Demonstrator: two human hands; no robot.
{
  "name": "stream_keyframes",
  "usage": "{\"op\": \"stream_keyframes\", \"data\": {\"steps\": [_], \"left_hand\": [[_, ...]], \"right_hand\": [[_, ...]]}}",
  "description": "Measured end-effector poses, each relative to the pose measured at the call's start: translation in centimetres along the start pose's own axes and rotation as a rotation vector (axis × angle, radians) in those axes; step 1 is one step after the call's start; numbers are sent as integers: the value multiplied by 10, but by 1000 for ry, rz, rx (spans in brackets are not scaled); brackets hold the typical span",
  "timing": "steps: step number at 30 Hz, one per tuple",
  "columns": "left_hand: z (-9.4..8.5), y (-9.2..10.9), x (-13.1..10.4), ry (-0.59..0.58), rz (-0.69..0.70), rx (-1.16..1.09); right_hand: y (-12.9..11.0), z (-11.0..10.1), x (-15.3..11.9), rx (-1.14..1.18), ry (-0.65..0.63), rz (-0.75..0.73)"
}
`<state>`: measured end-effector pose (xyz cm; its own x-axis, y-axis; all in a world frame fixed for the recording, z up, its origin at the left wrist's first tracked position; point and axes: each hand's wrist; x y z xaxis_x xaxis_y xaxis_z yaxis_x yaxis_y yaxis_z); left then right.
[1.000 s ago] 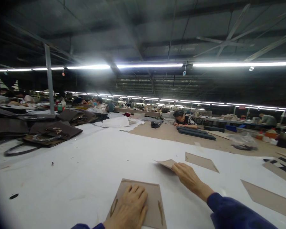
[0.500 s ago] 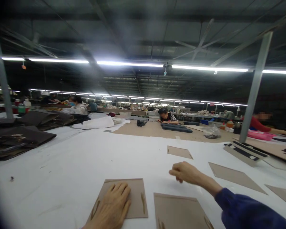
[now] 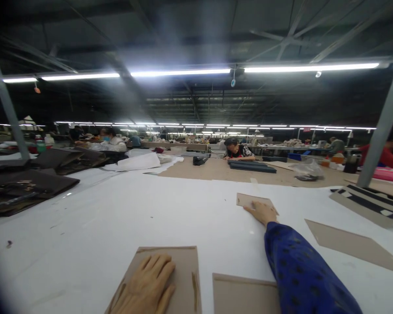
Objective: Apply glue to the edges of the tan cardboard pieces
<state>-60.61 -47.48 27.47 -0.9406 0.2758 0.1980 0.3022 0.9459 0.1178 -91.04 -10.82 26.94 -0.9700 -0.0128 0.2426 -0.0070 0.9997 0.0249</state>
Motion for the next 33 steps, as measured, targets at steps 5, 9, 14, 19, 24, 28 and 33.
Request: {"op": "stream_keyframes", "data": {"steps": [5,9,14,19,24,28,33], "left_hand": [[-2,2,-4,36,5,-30],[-1,2,-6,65,10,-51],[-7,6,-6,-18,-26,-71],[-4,6,-7,12,-26,-98],[0,4,-8,58,-3,-100],[0,4,-8,61,-7,-98],[4,3,-9,104,7,-98]], "right_hand": [[-5,2,8,-82,-3,-73],[-13,0,3,-110,8,-75],[0,-1,-1,-69,-23,-12],[18,2,0,-12,-31,113],[21,3,11,-19,-52,85],[18,8,14,-76,-11,-4],[28,17,17,-49,21,-25]]}}
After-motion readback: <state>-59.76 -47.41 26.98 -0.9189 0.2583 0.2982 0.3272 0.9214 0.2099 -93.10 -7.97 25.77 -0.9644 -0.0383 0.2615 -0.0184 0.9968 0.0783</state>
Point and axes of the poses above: each hand's wrist, its own x-axis towards the middle knuckle, its own z-axis out of the palm, y = z × x, and after that the axes turned 2 degrees about -x, right-handed
